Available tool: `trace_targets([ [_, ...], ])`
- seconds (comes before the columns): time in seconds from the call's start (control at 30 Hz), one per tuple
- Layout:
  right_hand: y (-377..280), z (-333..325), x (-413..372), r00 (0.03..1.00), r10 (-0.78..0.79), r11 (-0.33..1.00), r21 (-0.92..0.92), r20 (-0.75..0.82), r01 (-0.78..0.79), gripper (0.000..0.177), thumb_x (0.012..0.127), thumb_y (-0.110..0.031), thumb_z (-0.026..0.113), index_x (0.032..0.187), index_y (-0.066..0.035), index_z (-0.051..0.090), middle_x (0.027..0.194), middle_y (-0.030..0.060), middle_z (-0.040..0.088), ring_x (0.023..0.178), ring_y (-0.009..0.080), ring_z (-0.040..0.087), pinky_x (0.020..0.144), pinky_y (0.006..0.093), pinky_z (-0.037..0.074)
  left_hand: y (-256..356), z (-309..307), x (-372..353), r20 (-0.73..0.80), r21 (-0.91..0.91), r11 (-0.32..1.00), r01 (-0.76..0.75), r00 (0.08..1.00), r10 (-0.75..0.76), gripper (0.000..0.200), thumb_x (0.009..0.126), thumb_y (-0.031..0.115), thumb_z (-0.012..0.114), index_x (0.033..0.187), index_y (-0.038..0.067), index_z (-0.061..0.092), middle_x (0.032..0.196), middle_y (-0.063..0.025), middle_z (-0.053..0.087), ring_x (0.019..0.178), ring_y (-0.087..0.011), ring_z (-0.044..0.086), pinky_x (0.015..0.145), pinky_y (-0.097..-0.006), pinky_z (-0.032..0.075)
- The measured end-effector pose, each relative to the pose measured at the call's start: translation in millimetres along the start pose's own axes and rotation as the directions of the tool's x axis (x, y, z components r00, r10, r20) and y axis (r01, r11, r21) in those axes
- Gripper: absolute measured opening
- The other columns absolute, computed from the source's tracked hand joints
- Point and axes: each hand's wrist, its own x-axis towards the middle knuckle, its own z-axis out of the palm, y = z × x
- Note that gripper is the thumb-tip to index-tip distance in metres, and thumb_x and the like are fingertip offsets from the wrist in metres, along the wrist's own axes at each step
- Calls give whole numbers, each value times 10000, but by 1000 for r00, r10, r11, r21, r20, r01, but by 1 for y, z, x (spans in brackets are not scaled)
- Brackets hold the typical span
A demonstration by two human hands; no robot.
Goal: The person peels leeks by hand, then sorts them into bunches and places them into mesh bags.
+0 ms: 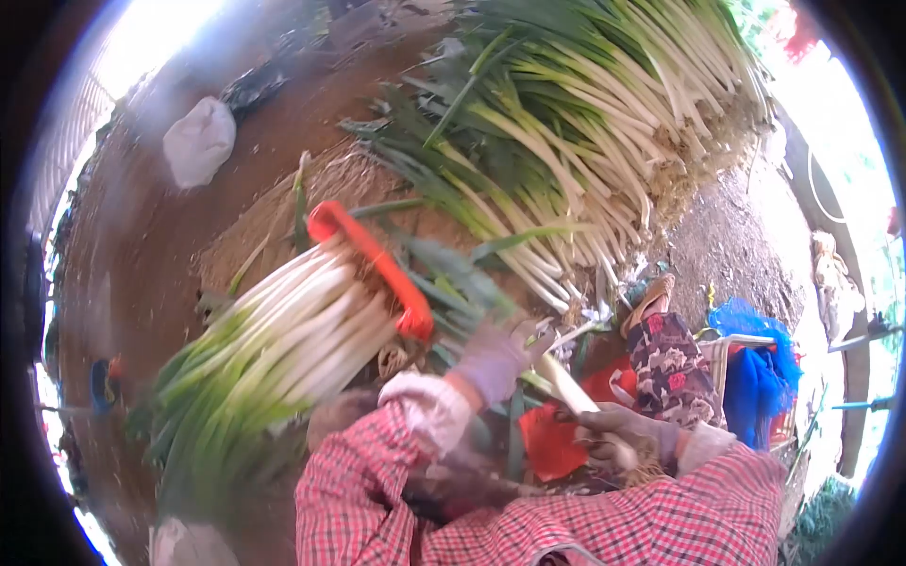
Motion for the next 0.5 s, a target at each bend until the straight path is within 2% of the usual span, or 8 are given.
trace_targets([
  [0.03, 13, 15, -23, 998, -33, 999, 1, 54, 33, 484, 980, -262, 578, 1386, -62, 406, 734, -13, 459, 535, 73, 430, 474, 252, 371, 4, 4, -5, -143, -30, 996, -90, 986, 84, 659, 741, 223, 710, 1363, 222, 493, 1314, -63, 531, 1348, -267, 408, 1128, -531, 280],
  [0.1, 47, 35, -64, 988, -86, 965, 258, 126, 52, 515, 984, -283, 567, 1411, -62, 383, 720, -10, 444, 530, 58, 420, 473, 246, 373, 8, 19, 8, -414, -38, 962, -272, 880, 232, 589, 716, 227, 726, 1270, 209, 525, 1242, -45, 557, 1309, -261, 454, 1138, -567, 262],
  [0.17, 72, 37, -97, 969, -145, 965, 244, 200, 94, 519, 992, -291, 535, 1424, -56, 368, 687, -10, 416, 508, 70, 394, 456, 247, 362, 8, 9, 20, -580, 45, 925, -376, 744, 331, 477, 694, 208, 716, 1137, 188, 540, 1137, -18, 577, 1242, -250, 514, 1120, -612, 267],
  [0.27, 106, 45, -123, 938, -225, 969, 161, 263, 187, 495, 971, -239, 531, 1397, -34, 385, 662, 1, 418, 486, 98, 384, 422, 247, 333, 12, -32, 10, -758, 103, 865, -491, 525, 387, 455, 704, 196, 695, 1129, 191, 532, 1112, -11, 579, 1201, -246, 535, 1102, -625, 285],
  [0.3, 111, 49, -123, 915, -257, 965, 128, 309, 228, 505, 960, -226, 538, 1398, -29, 384, 664, 9, 429, 483, 97, 386, 417, 248, 330, 7, -49, 3, -798, 199, 866, -458, 437, 415, 457, 713, 206, 695, 1142, 199, 537, 1093, -6, 584, 1185, -237, 544, 1098, -619, 292],
  [0.4, 102, 101, -119, 950, -297, 901, -302, 97, 313, 471, 923, -184, 561, 1351, -24, 447, 706, 34, 497, 500, 119, 453, 449, 264, 393, -10, -118, -57, -714, 518, 852, -80, 507, 482, 424, 717, 206, 702, 1118, 209, 567, 1054, 13, 594, 1146, -208, 557, 1102, -590, 305],
  [0.47, 76, 135, -116, 928, -370, 773, -567, -43, 282, 452, 898, -155, 576, 1320, -20, 489, 734, 51, 542, 511, 134, 498, 471, 275, 435, -17, -174, -123, -612, 526, 847, 78, 726, 314, 329, 732, 202, 696, 1050, 218, 611, 1027, 35, 602, 1113, -186, 560, 1050, -549, 362],
  [0.5, 49, 127, -94, 888, -454, 454, -837, 76, 304, 423, 896, -135, 586, 1296, -18, 515, 768, 56, 570, 569, 138, 549, 525, 271, 469, -19, -196, -160, -619, 503, 846, 176, 757, 210, 279, 743, 190, 686, 1015, 215, 624, 1017, 34, 605, 1087, -185, 565, 1009, -532, 382],
])
